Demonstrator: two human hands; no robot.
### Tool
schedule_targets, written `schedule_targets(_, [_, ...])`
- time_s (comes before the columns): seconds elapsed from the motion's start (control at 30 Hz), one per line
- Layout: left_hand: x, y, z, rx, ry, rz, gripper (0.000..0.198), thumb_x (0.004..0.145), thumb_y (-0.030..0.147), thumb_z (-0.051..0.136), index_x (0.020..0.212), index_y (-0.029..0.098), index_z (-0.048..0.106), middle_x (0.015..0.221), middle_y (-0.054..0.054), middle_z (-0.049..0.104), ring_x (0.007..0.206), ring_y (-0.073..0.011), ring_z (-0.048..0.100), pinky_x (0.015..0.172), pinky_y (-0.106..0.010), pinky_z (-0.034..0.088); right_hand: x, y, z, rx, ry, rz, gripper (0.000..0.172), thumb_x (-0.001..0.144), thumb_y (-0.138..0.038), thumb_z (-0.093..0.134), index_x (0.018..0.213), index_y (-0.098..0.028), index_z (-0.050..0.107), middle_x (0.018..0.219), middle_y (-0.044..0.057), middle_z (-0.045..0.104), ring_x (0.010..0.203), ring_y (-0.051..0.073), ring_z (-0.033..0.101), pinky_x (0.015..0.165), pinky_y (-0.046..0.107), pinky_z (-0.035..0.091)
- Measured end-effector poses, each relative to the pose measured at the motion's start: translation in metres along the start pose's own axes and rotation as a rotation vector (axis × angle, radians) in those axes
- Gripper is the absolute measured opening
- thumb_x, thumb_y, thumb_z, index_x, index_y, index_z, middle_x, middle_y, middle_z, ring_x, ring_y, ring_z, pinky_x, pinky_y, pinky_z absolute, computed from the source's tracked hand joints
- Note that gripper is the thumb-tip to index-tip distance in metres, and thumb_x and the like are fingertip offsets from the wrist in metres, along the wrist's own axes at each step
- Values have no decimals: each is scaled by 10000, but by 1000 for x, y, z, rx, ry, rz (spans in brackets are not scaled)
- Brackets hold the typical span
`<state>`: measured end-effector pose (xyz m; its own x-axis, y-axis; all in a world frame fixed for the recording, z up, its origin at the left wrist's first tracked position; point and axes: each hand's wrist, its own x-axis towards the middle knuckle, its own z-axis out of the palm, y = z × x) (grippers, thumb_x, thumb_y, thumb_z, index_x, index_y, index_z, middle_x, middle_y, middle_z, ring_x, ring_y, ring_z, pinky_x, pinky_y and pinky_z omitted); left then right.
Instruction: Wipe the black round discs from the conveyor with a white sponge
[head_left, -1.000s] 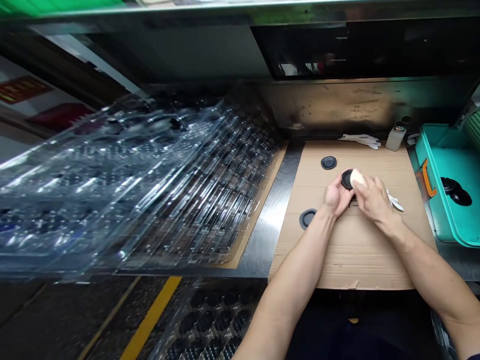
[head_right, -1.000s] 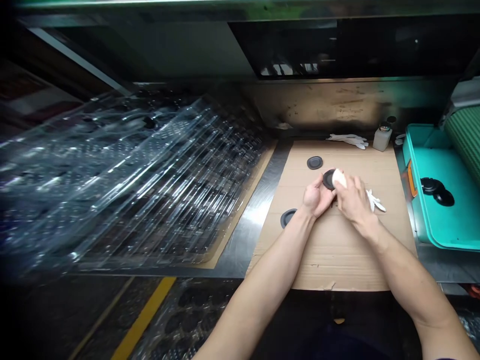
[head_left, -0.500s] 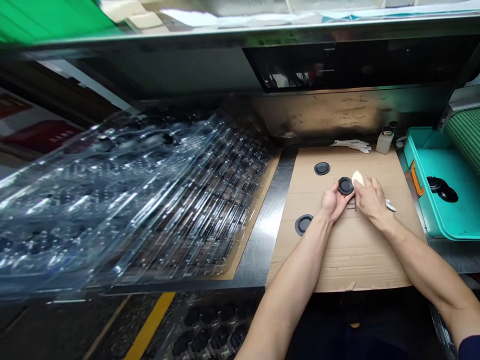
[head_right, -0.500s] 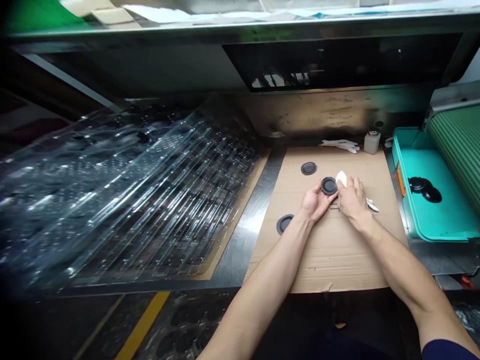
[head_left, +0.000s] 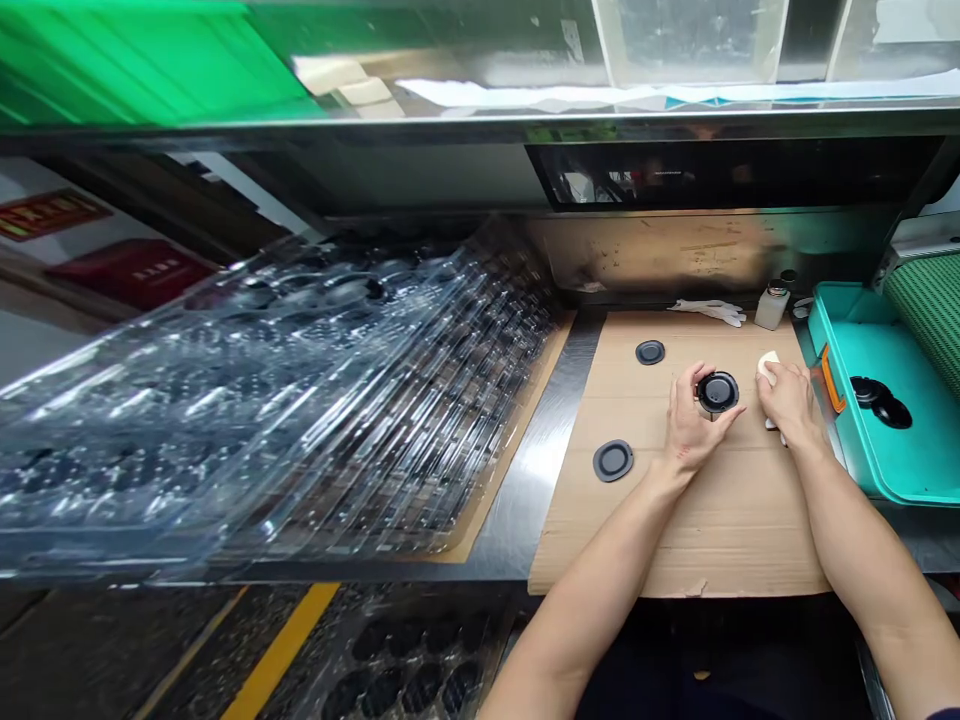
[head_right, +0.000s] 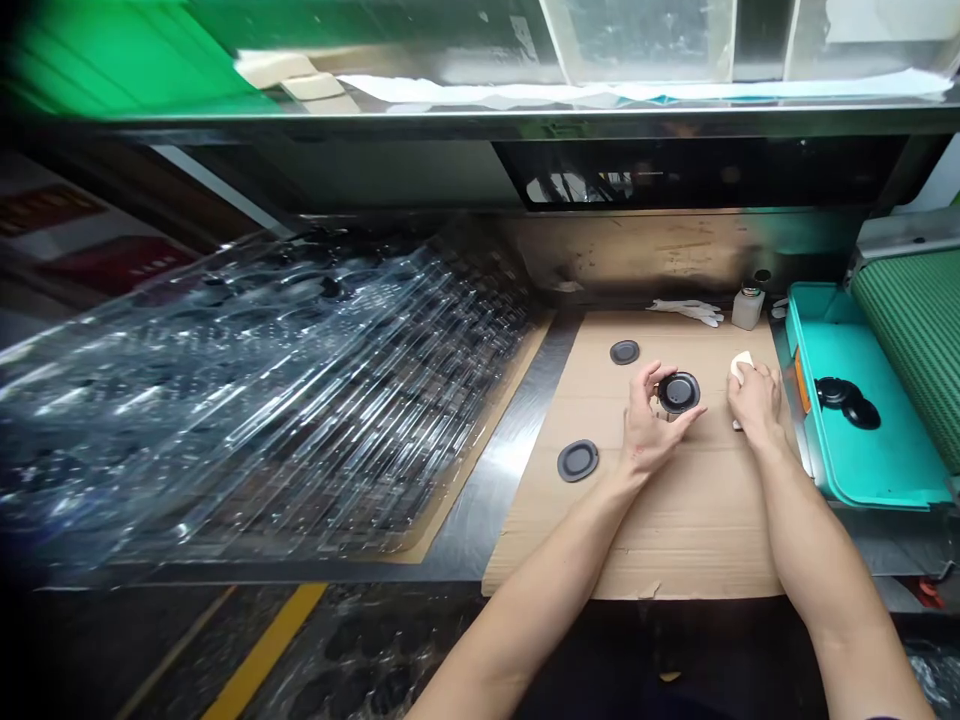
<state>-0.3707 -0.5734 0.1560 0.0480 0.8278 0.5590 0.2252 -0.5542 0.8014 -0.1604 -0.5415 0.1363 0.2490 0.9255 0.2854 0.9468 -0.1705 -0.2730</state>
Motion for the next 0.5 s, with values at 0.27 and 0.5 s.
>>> schedule_targets(0.27, [0,9,-2,106,3,60,848,787,393,888,1464,226,406,1379,-167,653,1291,-266,629,1095,-431,519,1,0,-2,45,44,-17,435,939,-368,533,1219,-131,767,1192,190,731,1145,342,616,1067,438,411])
schedule_targets(0.5, [-20,23,-85,195,-57,-224,331,1053,466,485,1077,222,708,1032,-63,776,942,-185,731,858,-300,558,6,-4,-10,391,75,151,486,873,-537,630,1170,-192,799,1029,118,794,943,286,714,895,375,529])
